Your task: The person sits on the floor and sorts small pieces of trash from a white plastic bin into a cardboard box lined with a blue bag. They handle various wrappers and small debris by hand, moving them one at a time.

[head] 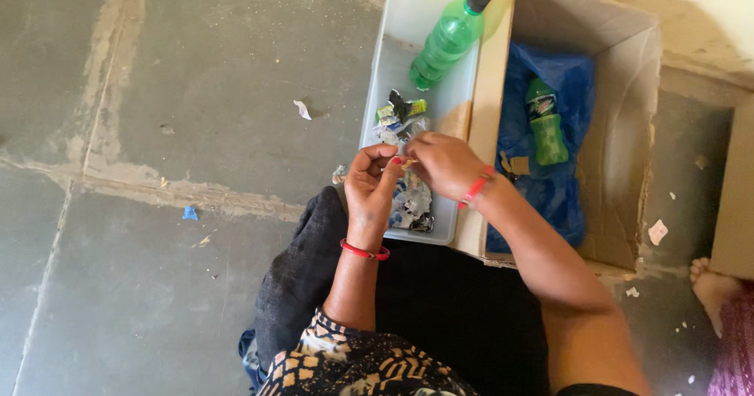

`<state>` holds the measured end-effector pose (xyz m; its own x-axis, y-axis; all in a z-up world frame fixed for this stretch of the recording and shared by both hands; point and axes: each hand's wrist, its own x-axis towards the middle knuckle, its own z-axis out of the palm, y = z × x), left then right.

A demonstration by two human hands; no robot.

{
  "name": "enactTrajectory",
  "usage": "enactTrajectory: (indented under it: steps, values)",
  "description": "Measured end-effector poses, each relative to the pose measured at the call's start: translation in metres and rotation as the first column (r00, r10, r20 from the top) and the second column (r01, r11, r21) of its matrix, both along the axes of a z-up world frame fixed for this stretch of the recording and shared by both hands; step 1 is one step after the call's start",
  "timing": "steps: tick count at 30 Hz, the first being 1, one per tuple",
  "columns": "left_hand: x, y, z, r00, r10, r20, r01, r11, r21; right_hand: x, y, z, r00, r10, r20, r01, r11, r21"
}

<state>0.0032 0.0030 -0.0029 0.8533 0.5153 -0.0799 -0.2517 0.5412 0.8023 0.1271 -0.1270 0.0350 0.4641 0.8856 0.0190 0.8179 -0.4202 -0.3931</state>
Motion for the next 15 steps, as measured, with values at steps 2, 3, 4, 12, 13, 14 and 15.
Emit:
enactTrajectory:
  steps: [2, 3, 4, 12, 13, 14, 15]
  values:
    - [0.000, 0.001, -0.003, 1.000, 0.012, 0.019, -0.012, 1.000, -0.014, 0.022, 0.030, -0.058, 1.000, 0.006, 0.002, -0.004, 0.872, -0.489]
    - [0.001, 0.001, -0.005, 1.000, 0.015, 0.026, -0.015, 1.000, -0.009, 0.024, 0.033, -0.084, 0.988, 0.048, 0.145, 0.014, 0.915, -0.403]
    - [0.003, 0.000, -0.005, 0.999, 0.018, 0.034, -0.018, 1.000, -0.004, 0.025, 0.037, -0.107, 0.954, 0.076, 0.289, 0.018, 0.950, -0.311]
    - [0.000, 0.004, -0.004, 0.998, 0.060, 0.016, -0.060, 0.998, -0.007, 0.027, 0.030, -0.070, 0.981, 0.152, 0.118, -0.069, 0.851, -0.520]
    - [0.000, 0.005, -0.003, 0.998, 0.065, 0.019, -0.065, 0.998, 0.000, 0.024, 0.024, -0.053, 0.983, 0.079, 0.165, -0.001, 0.906, -0.424]
    - [0.001, 0.005, -0.002, 0.997, 0.070, 0.022, -0.070, 0.997, 0.007, 0.018, 0.010, -0.034, 0.986, 0.075, 0.150, -0.032, 0.963, -0.269]
    - [0.001, 0.004, -0.002, 0.997, 0.071, 0.013, -0.071, 0.997, 0.002, 0.009, -0.011, -0.014, 0.988, 0.073, 0.136, -0.059, 0.993, -0.105]
